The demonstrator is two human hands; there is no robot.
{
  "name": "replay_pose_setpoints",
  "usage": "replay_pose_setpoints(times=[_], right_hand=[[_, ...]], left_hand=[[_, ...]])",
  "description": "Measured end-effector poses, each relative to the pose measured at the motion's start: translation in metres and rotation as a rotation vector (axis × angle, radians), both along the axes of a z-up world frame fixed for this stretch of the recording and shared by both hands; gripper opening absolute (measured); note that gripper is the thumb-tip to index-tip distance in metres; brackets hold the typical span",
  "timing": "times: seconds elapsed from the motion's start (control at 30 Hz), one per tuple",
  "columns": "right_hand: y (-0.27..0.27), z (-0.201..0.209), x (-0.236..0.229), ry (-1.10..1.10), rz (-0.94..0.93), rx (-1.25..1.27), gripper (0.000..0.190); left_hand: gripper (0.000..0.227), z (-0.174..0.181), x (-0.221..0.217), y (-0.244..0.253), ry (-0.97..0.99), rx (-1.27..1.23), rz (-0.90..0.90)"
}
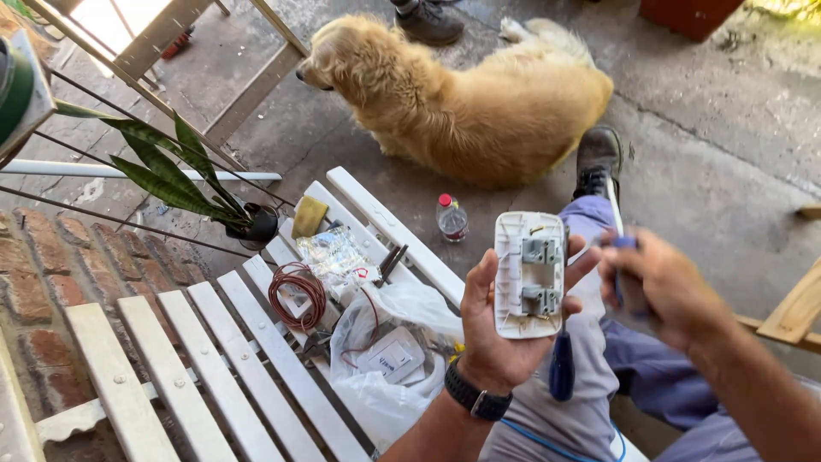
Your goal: Unpacking an electrical outlet and using a screwdriver to adjust its screws.
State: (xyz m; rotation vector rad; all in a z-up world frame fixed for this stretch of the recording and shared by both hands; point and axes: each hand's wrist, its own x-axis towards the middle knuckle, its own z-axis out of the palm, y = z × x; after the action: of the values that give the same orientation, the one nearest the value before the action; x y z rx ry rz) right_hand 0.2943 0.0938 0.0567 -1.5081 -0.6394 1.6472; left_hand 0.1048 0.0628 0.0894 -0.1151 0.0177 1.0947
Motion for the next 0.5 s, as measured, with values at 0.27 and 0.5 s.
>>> replay_pose_setpoints(times=[0.27, 0.5], right_hand=[[0.075, 0.047, -0.036, -0.140, -0.055, 0.088, 0.015], [0.117, 0.067, -0.050, -0.126, -0.055, 0.198, 0.015]], left_hand=[[0.065, 0.008, -0.015, -0.004, 0.122, -0.080, 0.048], [0.069, 0.007, -0.021, -0.003, 0.106, -0.113, 0.061]])
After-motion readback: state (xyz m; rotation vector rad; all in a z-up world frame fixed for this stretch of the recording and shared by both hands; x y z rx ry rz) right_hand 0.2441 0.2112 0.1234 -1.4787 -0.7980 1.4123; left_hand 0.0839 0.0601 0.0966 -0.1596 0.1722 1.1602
